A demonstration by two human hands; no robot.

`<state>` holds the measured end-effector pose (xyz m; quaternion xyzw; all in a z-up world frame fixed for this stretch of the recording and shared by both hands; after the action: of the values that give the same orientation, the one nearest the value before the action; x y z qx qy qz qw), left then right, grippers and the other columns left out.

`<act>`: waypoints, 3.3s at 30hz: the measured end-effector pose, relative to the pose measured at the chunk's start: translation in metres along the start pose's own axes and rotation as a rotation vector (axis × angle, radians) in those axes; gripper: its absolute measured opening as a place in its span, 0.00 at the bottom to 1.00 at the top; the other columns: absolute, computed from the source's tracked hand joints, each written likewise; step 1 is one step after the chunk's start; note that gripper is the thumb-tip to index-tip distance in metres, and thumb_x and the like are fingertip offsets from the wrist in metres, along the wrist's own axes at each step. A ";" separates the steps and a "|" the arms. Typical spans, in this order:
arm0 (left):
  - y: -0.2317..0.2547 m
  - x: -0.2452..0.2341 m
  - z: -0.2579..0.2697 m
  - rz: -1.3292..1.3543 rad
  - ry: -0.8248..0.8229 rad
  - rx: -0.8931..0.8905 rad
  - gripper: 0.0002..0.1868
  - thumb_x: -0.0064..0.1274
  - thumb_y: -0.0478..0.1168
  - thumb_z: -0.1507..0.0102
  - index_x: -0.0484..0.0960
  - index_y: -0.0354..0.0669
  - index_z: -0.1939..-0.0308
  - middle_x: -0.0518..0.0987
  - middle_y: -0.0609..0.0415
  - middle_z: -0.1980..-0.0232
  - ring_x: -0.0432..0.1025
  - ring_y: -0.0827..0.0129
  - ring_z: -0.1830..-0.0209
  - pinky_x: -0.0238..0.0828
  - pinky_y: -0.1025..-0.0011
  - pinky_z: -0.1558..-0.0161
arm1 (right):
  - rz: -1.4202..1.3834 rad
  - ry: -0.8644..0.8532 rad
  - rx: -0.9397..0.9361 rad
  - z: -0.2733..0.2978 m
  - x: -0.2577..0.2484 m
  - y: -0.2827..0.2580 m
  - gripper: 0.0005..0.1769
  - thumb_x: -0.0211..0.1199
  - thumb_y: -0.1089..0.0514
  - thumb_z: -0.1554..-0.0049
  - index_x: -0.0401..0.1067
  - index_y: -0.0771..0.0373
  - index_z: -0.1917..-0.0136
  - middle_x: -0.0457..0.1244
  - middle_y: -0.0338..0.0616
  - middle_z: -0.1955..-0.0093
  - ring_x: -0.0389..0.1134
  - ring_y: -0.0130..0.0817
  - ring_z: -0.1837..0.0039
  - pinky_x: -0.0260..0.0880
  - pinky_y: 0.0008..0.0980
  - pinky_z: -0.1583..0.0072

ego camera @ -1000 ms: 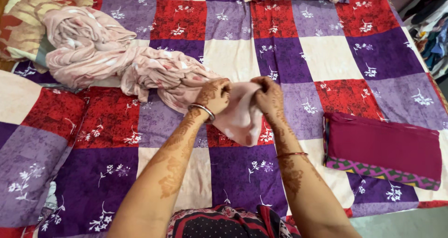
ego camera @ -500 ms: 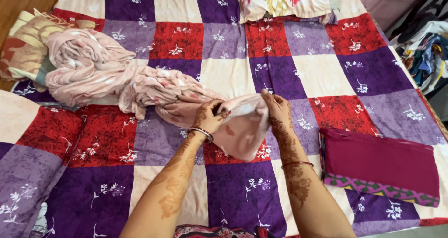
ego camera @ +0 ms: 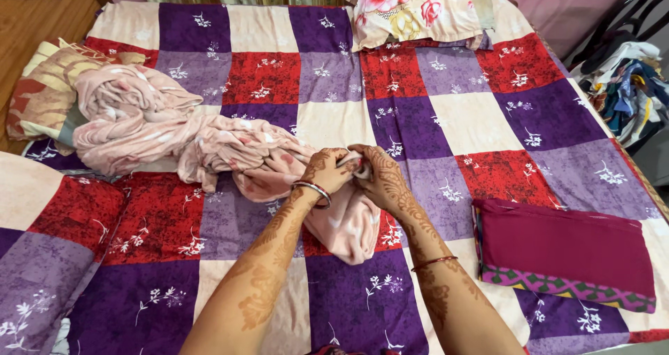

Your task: The person folds a light pink blanket with heart patterns on a bed with a checkered sheet. They smooth the blanket, fold it into a compact rectangle, and place it on the bed. The person then picks up a floral pillow, adjusts it, and places it on a nearby table.

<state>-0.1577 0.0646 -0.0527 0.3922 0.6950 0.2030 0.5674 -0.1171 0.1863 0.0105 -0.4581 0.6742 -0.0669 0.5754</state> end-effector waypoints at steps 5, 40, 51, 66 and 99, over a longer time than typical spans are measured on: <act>0.015 -0.018 0.022 -0.009 -0.157 -0.038 0.18 0.63 0.48 0.46 0.83 0.40 0.60 0.84 0.44 0.63 0.79 0.55 0.64 0.75 0.59 0.60 | 0.051 0.065 -0.026 -0.006 -0.017 0.021 0.15 0.62 0.64 0.44 0.75 0.59 0.42 0.68 0.48 0.49 0.72 0.46 0.45 0.72 0.41 0.41; 0.105 -0.151 -0.009 -0.224 0.276 0.339 0.09 0.58 0.42 0.41 0.84 0.43 0.61 0.83 0.46 0.60 0.77 0.48 0.59 0.72 0.54 0.57 | -0.442 0.027 -0.136 -0.057 -0.048 -0.071 0.32 0.59 0.64 0.40 0.57 0.56 0.24 0.68 0.46 0.38 0.73 0.33 0.44 0.74 0.31 0.38; 0.016 -0.150 -0.005 -0.338 0.272 0.356 0.29 0.64 0.59 0.40 0.84 0.34 0.54 0.83 0.40 0.54 0.79 0.52 0.58 0.75 0.59 0.56 | 0.103 0.533 -0.052 -0.065 -0.126 -0.009 0.12 0.59 0.67 0.42 0.76 0.59 0.46 0.72 0.45 0.57 0.75 0.34 0.57 0.75 0.33 0.52; 0.038 -0.122 -0.035 -0.558 -0.014 0.092 0.19 0.46 0.50 0.32 0.80 0.49 0.42 0.83 0.51 0.51 0.79 0.59 0.66 0.78 0.63 0.62 | -0.433 0.029 -0.052 -0.052 -0.104 -0.013 0.14 0.61 0.73 0.47 0.76 0.63 0.49 0.52 0.40 0.17 0.49 0.42 0.17 0.50 0.46 0.25; 0.142 -0.133 -0.019 -0.183 0.008 0.139 0.20 0.55 0.48 0.40 0.75 0.48 0.45 0.82 0.47 0.63 0.79 0.54 0.66 0.76 0.58 0.61 | -0.643 -0.191 0.106 -0.055 -0.050 -0.033 0.26 0.63 0.69 0.45 0.70 0.68 0.32 0.70 0.48 0.41 0.71 0.29 0.45 0.75 0.29 0.42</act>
<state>-0.1248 0.0510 0.1395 0.3648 0.7425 0.1031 0.5523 -0.1498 0.1783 0.0844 -0.6210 0.4336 -0.2368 0.6086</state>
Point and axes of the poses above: each hand's wrist, its own z-axis away from the middle knuckle, its own x-axis out of the palm, y = z × x, the point moved 10 cm from there along -z, towards the middle knuckle
